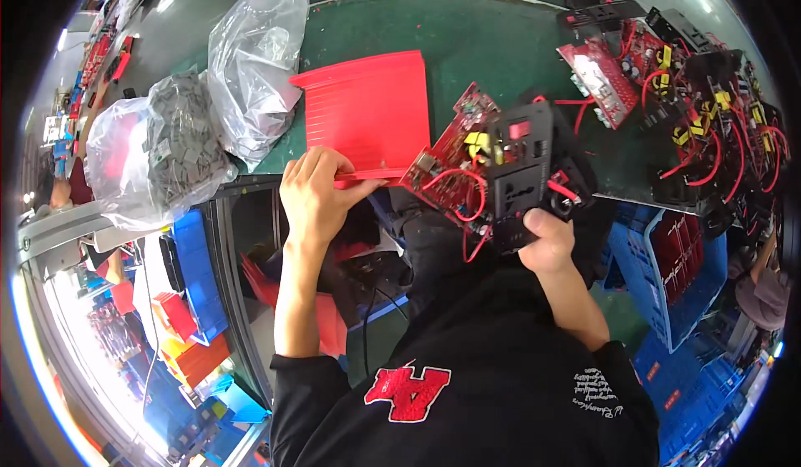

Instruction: Assembling circuit boards with plastic housings and internal components on a factory line.

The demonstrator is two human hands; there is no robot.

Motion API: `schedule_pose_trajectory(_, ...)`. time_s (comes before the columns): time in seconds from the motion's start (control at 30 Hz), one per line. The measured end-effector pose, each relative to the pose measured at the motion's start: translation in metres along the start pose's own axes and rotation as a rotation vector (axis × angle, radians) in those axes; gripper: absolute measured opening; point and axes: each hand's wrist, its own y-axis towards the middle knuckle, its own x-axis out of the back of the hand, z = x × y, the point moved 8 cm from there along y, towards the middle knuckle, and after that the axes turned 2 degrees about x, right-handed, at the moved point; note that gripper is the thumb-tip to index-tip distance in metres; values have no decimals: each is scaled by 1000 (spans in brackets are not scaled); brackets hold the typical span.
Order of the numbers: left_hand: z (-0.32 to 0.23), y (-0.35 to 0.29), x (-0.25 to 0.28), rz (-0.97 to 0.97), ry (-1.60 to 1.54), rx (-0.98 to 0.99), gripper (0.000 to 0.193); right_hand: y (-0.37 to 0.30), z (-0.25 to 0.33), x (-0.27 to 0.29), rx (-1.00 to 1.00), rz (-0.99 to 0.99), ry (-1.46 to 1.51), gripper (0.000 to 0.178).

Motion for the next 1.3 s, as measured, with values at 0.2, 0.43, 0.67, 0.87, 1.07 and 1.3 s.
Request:
schedule_pose_trajectory(0.2, 7, 6, -8, 276, -3, 217, 49, 29, 20, 9, 32, -5, -203, 62)
schedule_pose_trajectory(0.43, -3, 74, 21, -166, -68, -129, 24, 18, -5, -4, -98, 75, -136, 78)
schedule_pose_trajectory(0.67, 28, 109, -35, -7, -101, -212, 22, -9, -21, 3, -151, 100, -119, 78)
schedule_pose_trajectory(0.87, 29, 113, -35, 40, -125, -244, 15, -10, -13, -7, -113, 32, -62, 56)
schedule_pose_trajectory(1.07, 48, 121, -44, 171, -427, -8, 25, -15, -9, -7, -90, 15, -51, 55)
schedule_pose_trajectory(1.3, 12, 107, -10, 81, -29, -290, 36, -23, -10, -1, -125, -23, -77, 49)
